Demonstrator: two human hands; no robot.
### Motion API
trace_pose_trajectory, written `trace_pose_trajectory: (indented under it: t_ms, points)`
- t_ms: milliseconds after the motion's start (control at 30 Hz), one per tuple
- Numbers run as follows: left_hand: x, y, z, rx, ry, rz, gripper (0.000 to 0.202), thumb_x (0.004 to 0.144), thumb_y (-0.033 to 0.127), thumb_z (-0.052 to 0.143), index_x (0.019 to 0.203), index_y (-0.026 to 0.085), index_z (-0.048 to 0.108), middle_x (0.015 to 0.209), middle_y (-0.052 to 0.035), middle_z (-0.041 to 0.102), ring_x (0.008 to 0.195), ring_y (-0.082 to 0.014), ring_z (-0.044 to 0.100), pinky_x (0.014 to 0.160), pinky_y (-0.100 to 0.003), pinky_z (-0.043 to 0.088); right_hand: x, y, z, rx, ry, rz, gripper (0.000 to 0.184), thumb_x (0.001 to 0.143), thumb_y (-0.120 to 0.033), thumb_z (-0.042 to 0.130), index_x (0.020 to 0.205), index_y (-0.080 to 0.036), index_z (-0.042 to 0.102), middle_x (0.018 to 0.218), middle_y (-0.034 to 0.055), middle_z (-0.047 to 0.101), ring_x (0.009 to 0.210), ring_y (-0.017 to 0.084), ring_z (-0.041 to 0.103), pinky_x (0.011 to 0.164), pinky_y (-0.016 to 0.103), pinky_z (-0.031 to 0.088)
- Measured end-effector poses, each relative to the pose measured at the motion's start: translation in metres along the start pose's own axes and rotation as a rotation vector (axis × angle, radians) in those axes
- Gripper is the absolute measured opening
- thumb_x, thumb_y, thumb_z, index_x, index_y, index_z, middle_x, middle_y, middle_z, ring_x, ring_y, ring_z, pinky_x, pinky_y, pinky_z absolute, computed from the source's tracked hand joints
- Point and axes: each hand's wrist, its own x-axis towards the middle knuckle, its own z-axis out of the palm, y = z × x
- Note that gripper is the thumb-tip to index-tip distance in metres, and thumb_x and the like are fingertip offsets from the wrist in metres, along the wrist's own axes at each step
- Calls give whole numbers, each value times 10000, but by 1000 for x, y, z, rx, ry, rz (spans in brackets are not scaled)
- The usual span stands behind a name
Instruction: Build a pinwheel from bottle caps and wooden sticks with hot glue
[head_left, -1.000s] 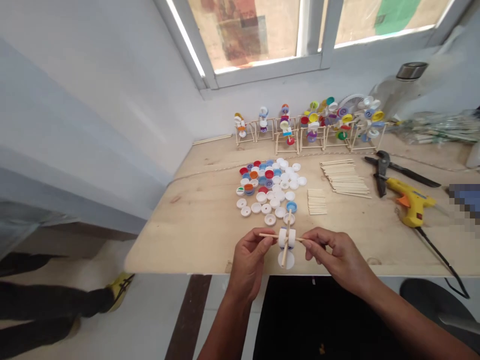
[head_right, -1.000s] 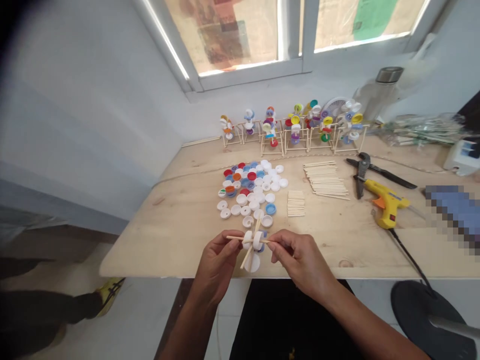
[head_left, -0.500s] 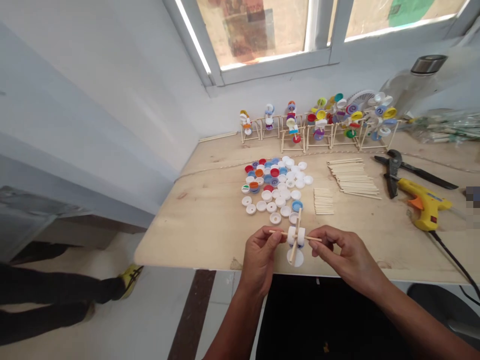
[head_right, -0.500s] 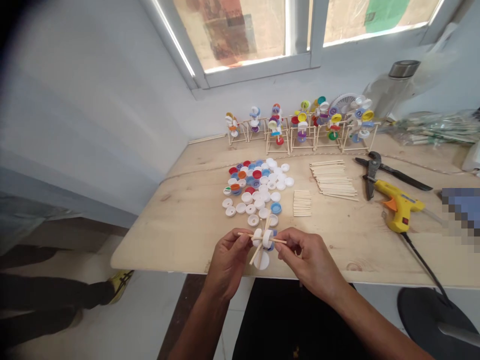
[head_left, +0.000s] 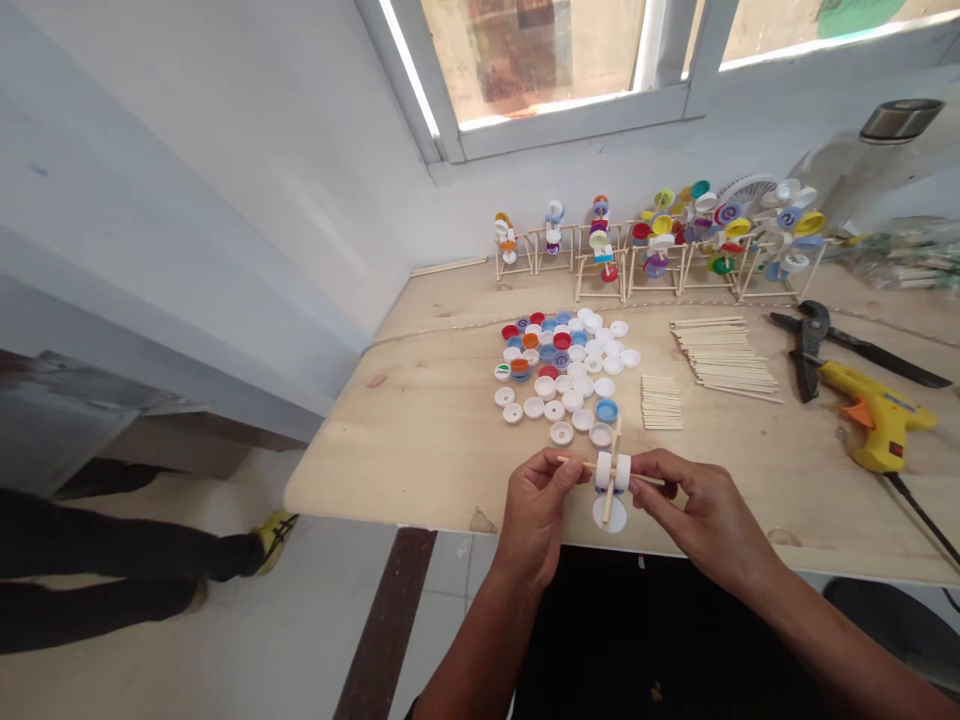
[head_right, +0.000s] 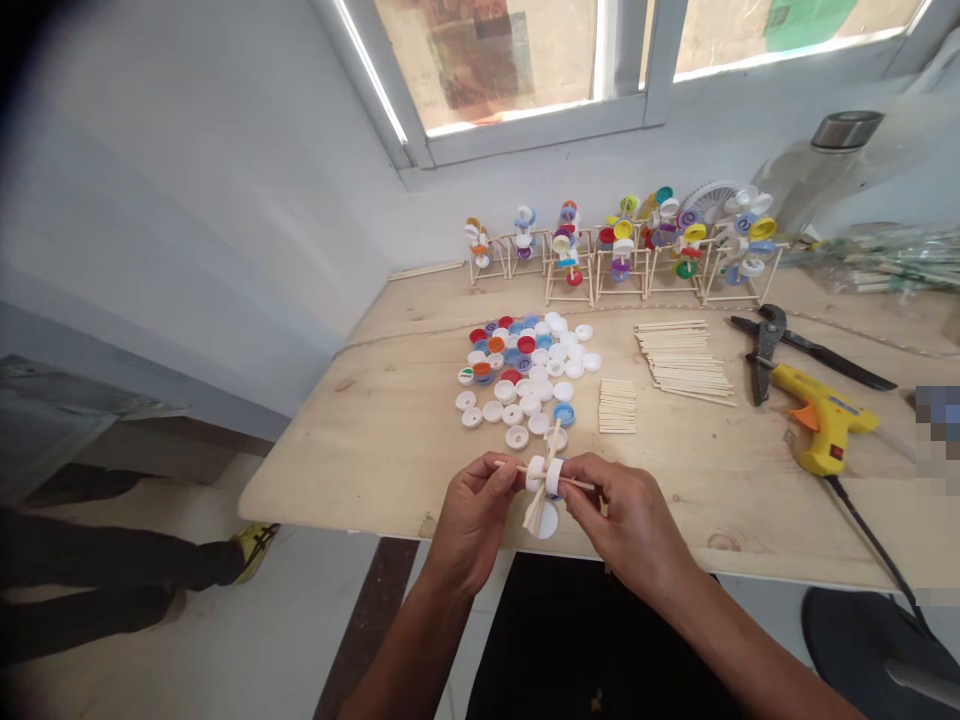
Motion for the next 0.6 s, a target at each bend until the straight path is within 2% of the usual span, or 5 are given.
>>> trace_pose_trajectory:
  t_ms: [167,400,600]
  points:
    - [1,0,0,7,3,-8,199,692,314,762,684,159,638,667,-8,637,680,-130,556,752,-277,418,1,-1,1,26,7,16,184,876,-279,508,910,-215,677,767,-8,690,644,104,624,621,207,490]
    - [1,0,-1,35,9,-9,217,670,343,770,731,161,669,691,-24,656,694,-153,581,754,-297,431,4,-3,-1,66,10,101,236,857,-371,521,837,-209,692,627,-4,643,586,121,601,577,220,507]
    - [3,1,2,30,31,6,204,671,325,773,693,155,663,660,-7,628,677,-129,556,741,-272,420,5,1,-1,94,9,121,244,852,-388,531,844,-203,690,659,5,647,614,121,608,598,216,505]
